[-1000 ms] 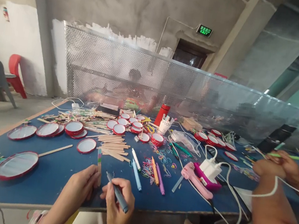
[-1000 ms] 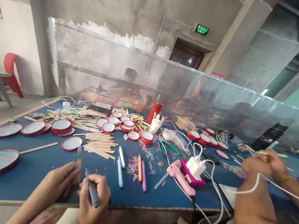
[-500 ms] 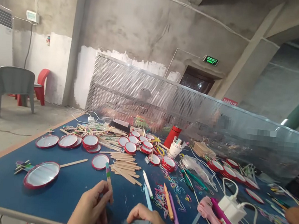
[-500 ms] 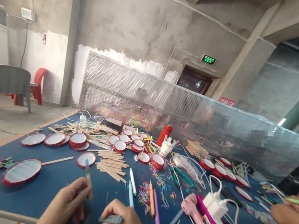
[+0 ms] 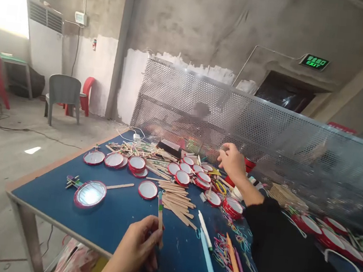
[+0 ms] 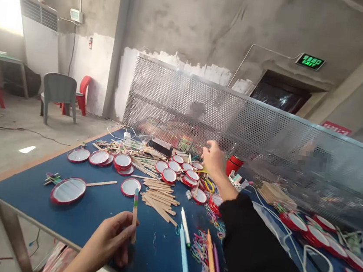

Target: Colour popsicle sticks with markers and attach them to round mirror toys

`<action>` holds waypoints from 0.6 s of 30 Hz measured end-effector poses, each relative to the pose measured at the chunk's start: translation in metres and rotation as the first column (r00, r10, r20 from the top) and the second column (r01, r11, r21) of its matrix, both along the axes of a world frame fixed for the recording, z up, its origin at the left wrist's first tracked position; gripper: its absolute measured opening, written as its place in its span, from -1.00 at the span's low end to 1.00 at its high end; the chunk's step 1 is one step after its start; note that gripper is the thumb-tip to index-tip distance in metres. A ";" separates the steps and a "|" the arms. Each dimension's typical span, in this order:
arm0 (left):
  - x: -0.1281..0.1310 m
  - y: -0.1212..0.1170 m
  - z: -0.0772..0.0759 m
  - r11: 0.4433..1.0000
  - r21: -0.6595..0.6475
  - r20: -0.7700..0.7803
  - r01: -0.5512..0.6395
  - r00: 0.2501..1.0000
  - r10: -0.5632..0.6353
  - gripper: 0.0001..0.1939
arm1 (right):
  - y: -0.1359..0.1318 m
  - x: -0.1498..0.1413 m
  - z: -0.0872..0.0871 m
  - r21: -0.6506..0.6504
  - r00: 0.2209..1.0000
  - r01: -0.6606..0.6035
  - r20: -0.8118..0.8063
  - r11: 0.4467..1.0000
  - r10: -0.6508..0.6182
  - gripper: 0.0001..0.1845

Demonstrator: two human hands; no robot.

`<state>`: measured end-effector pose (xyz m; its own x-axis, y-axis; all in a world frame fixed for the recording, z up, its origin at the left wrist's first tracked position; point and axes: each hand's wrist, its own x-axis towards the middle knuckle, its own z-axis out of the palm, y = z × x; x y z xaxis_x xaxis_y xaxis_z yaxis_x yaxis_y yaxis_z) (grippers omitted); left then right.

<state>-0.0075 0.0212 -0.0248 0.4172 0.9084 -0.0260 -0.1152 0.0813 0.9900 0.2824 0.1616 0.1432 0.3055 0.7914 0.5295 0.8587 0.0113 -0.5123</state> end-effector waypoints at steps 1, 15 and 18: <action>0.000 0.000 0.000 1.000 -0.009 0.017 0.012 1.000 -0.012 -0.64 | -0.009 -0.002 -0.012 0.005 1.000 -0.014 0.012 1.000 0.014 -0.72; -0.006 0.003 0.005 0.948 0.277 -0.278 0.155 0.958 -0.075 -0.72 | -0.246 0.023 -0.147 0.212 0.976 0.120 0.155 0.970 -0.155 -0.45; -0.003 0.004 0.001 0.949 0.297 -0.283 0.109 0.959 -0.022 -0.67 | -0.268 0.021 -0.187 0.228 0.983 0.139 0.089 0.964 -0.162 -0.45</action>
<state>-0.0102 0.0253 -0.0237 0.4924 0.8609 0.1276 0.1581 -0.2327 0.9596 0.3033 -0.1063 -0.0440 0.3451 0.6013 0.7207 0.9082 -0.0202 -0.4181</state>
